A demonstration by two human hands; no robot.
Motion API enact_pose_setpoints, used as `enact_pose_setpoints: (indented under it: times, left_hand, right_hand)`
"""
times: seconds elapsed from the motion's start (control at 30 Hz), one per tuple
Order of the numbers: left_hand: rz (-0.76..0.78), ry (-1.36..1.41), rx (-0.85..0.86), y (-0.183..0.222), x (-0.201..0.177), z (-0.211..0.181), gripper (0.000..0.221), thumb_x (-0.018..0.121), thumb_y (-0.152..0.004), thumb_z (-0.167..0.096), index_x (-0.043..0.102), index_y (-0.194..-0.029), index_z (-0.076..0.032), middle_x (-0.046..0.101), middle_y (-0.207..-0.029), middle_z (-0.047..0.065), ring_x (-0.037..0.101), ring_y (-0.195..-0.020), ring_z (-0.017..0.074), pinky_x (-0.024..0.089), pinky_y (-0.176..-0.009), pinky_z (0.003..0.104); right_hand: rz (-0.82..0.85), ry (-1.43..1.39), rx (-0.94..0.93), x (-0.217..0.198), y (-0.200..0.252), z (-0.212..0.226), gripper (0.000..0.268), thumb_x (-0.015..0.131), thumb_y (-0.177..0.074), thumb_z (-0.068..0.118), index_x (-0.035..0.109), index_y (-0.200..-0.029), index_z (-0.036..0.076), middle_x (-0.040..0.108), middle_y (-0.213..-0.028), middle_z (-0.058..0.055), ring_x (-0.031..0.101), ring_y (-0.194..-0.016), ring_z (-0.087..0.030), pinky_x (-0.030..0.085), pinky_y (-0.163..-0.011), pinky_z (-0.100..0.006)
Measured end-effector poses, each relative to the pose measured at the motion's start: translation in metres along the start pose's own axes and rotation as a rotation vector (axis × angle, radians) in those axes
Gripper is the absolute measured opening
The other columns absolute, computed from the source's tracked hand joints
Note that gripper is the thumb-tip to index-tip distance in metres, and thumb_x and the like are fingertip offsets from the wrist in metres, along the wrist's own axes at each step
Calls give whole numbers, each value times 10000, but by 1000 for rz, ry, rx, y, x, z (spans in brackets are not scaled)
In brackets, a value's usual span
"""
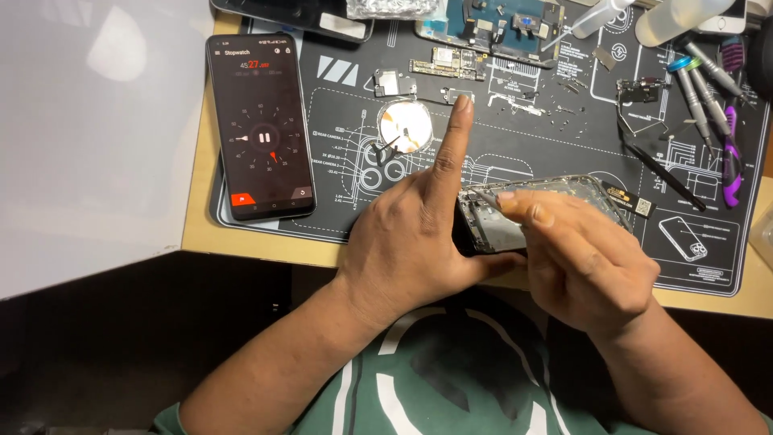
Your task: Preparing a smartphone frame for assembly by removing old adhesive and small components using tweezers and a scraper.
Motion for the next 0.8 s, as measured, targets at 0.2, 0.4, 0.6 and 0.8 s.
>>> enact_pose_setpoints:
  times: [0.2,0.4,0.6,0.8]
  left_hand:
    - [20,-3,-17,-1,-1,-1,1248,507,-766,-891,25,-1652,-157,690,-815,87,705,-692,286,590,-605,480]
    - [13,-6,-28,0,0,-1,1300,631,-732,-860,25,-1648,-166,732,-902,94,707,-725,306,583,-624,488]
    - [26,-16,-52,0,1,0,1363,673,-693,-895,22,-1649,-174,702,-827,75,708,-712,281,588,-619,474]
    - [-5,7,-24,-1,-2,-2,1270,602,-750,-856,46,-1649,-151,712,-876,97,719,-763,340,575,-639,526]
  right_hand:
    - [29,-26,16,-3,-10,2,149,602,-990,40,607,-1098,-62,643,-1042,-333,715,-932,-430,638,-852,-484]
    - [60,-1,-1,-2,-2,0,221,513,-1054,-45,504,-1269,-92,655,-1144,-373,741,-1058,-467,648,-923,-497]
    - [13,-31,-12,0,-1,1,180,535,-1032,-65,546,-1211,-75,654,-1060,-331,736,-972,-428,660,-878,-484]
    - [29,-55,9,0,-5,0,163,627,-983,-30,607,-1138,-79,604,-1102,-356,697,-1016,-438,627,-899,-476]
Point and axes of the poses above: each hand's wrist, its own y-axis away from the middle knuckle, its own x-axis out of the palm, z = x × y, the point moved 5 cm from there along -y, towards the middle knuckle
